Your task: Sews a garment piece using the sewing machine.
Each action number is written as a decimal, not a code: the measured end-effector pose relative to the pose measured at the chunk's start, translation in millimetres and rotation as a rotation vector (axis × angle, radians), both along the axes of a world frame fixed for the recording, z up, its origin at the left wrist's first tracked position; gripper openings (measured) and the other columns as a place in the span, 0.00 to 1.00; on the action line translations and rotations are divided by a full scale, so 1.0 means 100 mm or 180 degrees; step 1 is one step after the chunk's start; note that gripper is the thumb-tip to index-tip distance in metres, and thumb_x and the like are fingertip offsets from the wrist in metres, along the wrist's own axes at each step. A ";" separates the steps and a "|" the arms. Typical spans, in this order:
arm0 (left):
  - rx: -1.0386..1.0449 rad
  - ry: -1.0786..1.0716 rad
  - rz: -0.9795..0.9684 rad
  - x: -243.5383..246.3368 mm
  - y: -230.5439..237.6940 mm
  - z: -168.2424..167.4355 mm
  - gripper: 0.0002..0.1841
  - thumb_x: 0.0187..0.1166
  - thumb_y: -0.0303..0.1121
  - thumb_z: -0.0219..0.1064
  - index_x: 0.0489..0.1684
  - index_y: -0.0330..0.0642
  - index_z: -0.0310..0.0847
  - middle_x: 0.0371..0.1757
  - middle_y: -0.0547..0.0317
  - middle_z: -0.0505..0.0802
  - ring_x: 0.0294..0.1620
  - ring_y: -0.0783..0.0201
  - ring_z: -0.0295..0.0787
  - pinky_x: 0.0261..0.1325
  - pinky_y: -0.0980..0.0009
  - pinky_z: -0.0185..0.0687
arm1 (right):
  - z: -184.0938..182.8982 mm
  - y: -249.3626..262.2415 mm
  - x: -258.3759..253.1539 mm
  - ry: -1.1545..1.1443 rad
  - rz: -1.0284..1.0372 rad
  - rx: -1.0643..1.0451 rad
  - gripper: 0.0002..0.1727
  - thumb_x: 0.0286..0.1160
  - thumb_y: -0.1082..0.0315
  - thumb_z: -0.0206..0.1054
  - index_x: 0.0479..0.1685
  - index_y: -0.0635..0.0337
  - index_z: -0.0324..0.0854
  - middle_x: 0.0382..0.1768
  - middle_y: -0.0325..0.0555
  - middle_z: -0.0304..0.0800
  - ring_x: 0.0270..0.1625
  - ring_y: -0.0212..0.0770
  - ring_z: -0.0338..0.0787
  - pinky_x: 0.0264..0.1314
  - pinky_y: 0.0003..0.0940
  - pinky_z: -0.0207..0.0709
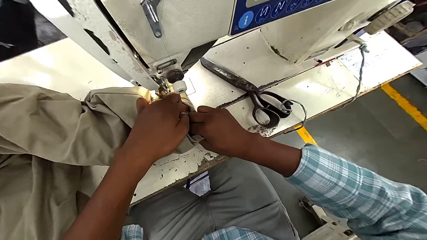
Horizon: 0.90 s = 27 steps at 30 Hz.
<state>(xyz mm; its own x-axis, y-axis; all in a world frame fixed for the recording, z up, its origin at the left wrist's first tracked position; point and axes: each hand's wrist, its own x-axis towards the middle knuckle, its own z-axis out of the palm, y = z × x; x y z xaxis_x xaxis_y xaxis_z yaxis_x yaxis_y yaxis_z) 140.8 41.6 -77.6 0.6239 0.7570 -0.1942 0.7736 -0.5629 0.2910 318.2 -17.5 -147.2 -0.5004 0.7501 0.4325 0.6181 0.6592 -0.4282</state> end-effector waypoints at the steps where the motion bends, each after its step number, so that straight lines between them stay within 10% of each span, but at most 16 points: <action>1: 0.0013 -0.0018 0.0004 0.00 -0.01 -0.01 0.23 0.83 0.43 0.46 0.45 0.53 0.95 0.50 0.65 0.88 0.57 0.60 0.84 0.62 0.35 0.62 | -0.03 -0.02 -0.02 0.0113 -0.0048 0.0000 0.07 0.64 0.74 0.69 0.33 0.54 0.92 0.38 0.41 0.91 0.37 0.44 0.86 0.30 0.38 0.74; 11: 0.0101 -0.0016 0.0043 0.01 -0.05 -0.07 0.25 0.84 0.43 0.43 0.40 0.51 0.94 0.52 0.60 0.88 0.61 0.54 0.82 0.59 0.37 0.61 | -0.07 -0.08 -0.05 0.0596 -0.0191 -0.0396 0.06 0.63 0.76 0.68 0.30 0.57 0.91 0.35 0.42 0.89 0.40 0.42 0.88 0.37 0.40 0.80; 18: 0.1276 -0.0001 0.0585 -0.17 -0.42 -0.02 0.23 0.82 0.53 0.55 0.55 0.52 0.94 0.76 0.55 0.85 0.74 0.27 0.72 0.65 0.22 0.59 | -0.05 -0.10 -0.06 0.0510 -0.0318 -0.0396 0.08 0.61 0.72 0.71 0.36 0.53 0.94 0.32 0.38 0.85 0.35 0.38 0.86 0.31 0.38 0.80; 21: 0.1250 -0.0189 0.0599 -0.28 -0.39 -0.08 0.20 0.77 0.52 0.62 0.47 0.54 0.98 0.60 0.60 0.94 0.51 0.42 0.83 0.48 0.39 0.71 | -0.08 -0.11 -0.07 0.0518 -0.0310 -0.0317 0.09 0.63 0.71 0.70 0.38 0.54 0.94 0.30 0.37 0.84 0.32 0.37 0.84 0.28 0.36 0.77; 27: 0.1040 -0.0478 0.0327 -0.21 -0.33 -0.10 0.11 0.75 0.39 0.66 0.35 0.52 0.97 0.33 0.66 0.94 0.38 0.57 0.89 0.38 0.54 0.83 | -0.08 -0.10 -0.06 0.0560 -0.0303 -0.0396 0.07 0.63 0.71 0.71 0.36 0.53 0.93 0.31 0.36 0.84 0.34 0.35 0.85 0.31 0.36 0.79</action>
<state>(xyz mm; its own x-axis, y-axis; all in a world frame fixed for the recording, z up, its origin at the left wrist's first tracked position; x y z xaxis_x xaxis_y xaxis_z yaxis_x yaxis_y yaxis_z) 119.8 8.5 -87.3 0.5448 0.8240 0.1560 0.7931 -0.5667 0.2233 311.9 -27.0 -155.6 -0.3499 0.8433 0.4080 0.5836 0.5369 -0.6093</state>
